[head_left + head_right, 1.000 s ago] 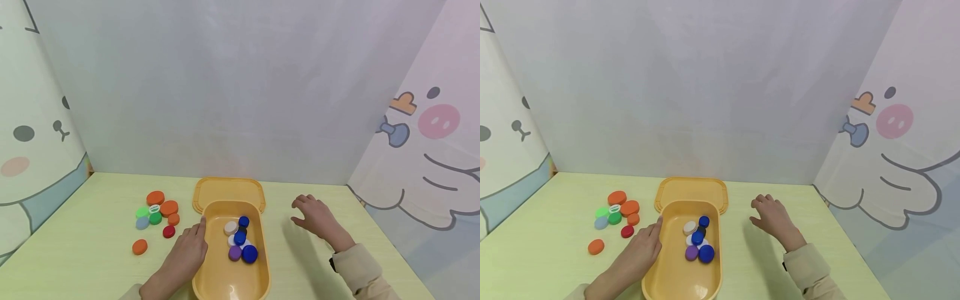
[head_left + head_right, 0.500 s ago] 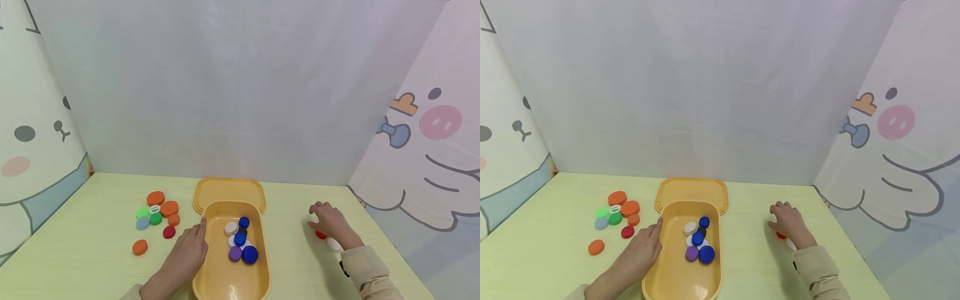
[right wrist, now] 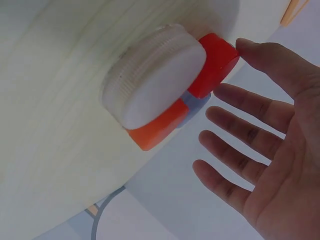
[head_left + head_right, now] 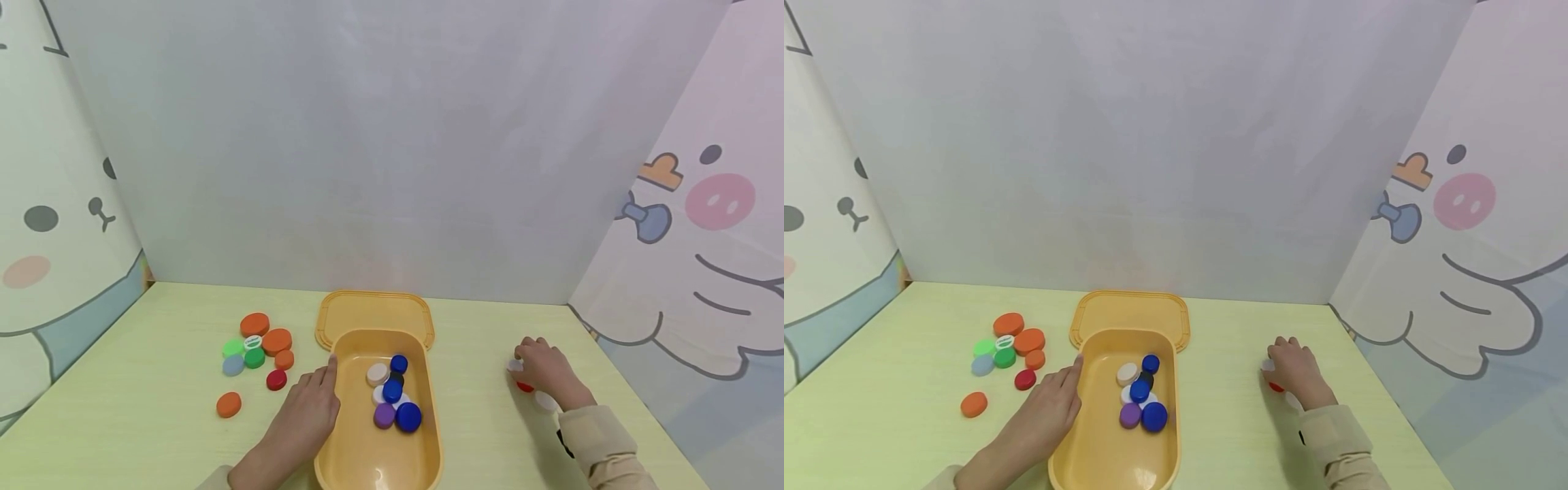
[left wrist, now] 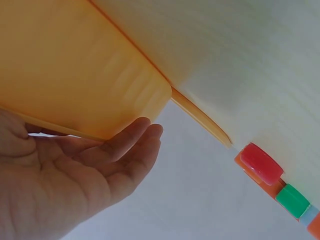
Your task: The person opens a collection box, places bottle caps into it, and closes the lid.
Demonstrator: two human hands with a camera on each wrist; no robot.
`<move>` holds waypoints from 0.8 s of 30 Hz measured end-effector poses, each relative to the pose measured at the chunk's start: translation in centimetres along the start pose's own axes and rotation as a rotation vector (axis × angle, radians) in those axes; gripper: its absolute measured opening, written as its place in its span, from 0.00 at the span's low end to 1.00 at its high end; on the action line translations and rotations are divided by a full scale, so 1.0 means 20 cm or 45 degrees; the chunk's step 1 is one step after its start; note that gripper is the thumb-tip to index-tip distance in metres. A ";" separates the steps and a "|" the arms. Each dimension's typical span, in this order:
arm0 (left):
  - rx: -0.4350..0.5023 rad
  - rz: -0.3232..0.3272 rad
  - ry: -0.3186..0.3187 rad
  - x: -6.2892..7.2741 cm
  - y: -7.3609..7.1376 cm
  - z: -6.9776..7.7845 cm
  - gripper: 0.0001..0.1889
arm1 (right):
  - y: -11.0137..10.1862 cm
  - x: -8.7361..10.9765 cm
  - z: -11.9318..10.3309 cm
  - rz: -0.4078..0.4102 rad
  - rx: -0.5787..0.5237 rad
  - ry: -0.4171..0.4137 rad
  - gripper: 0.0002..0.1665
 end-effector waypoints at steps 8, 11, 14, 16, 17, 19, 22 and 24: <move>-0.006 0.004 0.007 0.00 0.00 0.00 0.27 | 0.01 0.01 0.00 0.010 0.014 0.002 0.10; 0.000 -0.011 -0.003 0.00 0.00 0.00 0.28 | 0.01 0.01 0.00 0.003 -0.004 0.004 0.10; 0.004 -0.032 -0.017 0.00 0.01 0.00 0.28 | 0.01 0.02 0.00 -0.007 -0.008 0.008 0.11; 0.005 -0.038 -0.021 0.00 0.01 0.00 0.28 | 0.02 0.02 0.00 -0.010 -0.005 0.008 0.11; 0.004 -0.037 -0.021 0.00 0.01 0.00 0.28 | 0.01 0.02 -0.01 -0.005 -0.004 0.006 0.11; 0.003 -0.030 -0.016 0.00 0.01 0.00 0.28 | 0.01 0.02 -0.01 0.005 -0.003 -0.003 0.11; -0.003 -0.016 -0.005 0.00 0.01 0.00 0.28 | 0.00 0.02 -0.02 0.027 -0.002 -0.017 0.11; -0.007 -0.008 0.001 0.00 0.01 0.00 0.28 | -0.02 0.01 -0.03 0.046 0.001 -0.030 0.11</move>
Point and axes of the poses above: each hand's wrist, its own x-axis away from the middle knuckle, its own y-axis out of the palm, z = x × y, the point moved 6 cm from there along -x, towards the middle knuckle, and after that the axes turned 9 degrees about x, right-handed, at the moved point
